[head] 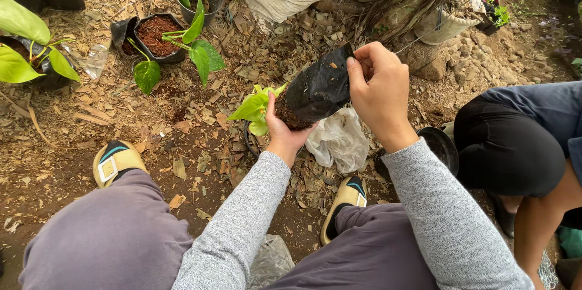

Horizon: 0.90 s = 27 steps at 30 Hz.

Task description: The person is potting small green plants into black plastic pots. They add soil and wood chips to the pots, place the plants inside, and adjust the soil around the roots. The person handles multiple plants and pots, moving them around the workspace.

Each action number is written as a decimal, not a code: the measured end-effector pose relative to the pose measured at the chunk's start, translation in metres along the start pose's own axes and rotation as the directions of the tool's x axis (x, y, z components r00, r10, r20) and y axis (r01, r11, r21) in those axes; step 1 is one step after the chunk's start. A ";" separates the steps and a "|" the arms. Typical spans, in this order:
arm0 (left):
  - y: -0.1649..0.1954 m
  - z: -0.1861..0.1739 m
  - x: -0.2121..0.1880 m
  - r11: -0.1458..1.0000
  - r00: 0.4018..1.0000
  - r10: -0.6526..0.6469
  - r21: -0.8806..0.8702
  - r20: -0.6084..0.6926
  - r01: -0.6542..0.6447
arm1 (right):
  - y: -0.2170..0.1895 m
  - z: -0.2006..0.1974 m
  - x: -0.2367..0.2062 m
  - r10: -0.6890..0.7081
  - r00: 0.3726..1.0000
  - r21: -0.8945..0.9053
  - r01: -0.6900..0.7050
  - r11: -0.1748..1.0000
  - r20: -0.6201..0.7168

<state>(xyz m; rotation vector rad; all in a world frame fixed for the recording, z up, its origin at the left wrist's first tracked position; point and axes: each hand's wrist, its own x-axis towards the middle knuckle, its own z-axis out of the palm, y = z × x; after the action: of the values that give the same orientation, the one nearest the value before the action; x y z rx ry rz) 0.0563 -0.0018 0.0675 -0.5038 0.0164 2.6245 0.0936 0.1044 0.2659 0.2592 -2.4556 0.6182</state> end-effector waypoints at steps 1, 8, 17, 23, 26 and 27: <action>0.000 -0.002 0.000 1.000 1.000 -0.001 0.011 -0.017 0.001 | 0.000 0.001 0.000 0.021 1.000 0.039 -0.021 0.999 0.006; 0.001 -0.015 0.005 0.999 0.997 -0.041 0.006 0.062 0.041 | 0.014 0.002 -0.002 0.072 0.997 0.121 -0.068 0.990 -0.030; 0.015 -0.018 0.002 0.996 1.000 -0.028 0.083 0.002 0.027 | 0.105 -0.005 0.001 0.383 0.921 0.225 -0.358 0.906 -0.077; 0.046 -0.016 -0.016 0.995 0.996 0.044 0.091 -0.077 -0.037 | 0.139 0.019 -0.014 0.596 0.803 0.116 -0.594 0.796 0.021; 0.063 -0.017 -0.023 0.989 0.993 0.087 0.125 -0.077 -0.077 | 0.115 0.032 -0.023 0.367 0.930 0.013 -0.367 0.930 0.020; 0.068 -0.017 -0.024 0.988 0.989 0.094 0.133 -0.116 -0.078 | 0.102 0.037 -0.023 0.439 0.881 0.096 -0.459 0.883 0.177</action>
<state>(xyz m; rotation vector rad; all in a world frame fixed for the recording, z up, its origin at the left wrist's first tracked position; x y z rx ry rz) 0.0520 -0.0747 0.0547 -0.6300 0.2496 2.6504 0.0621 0.1767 0.1879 -0.2365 -2.6399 0.9977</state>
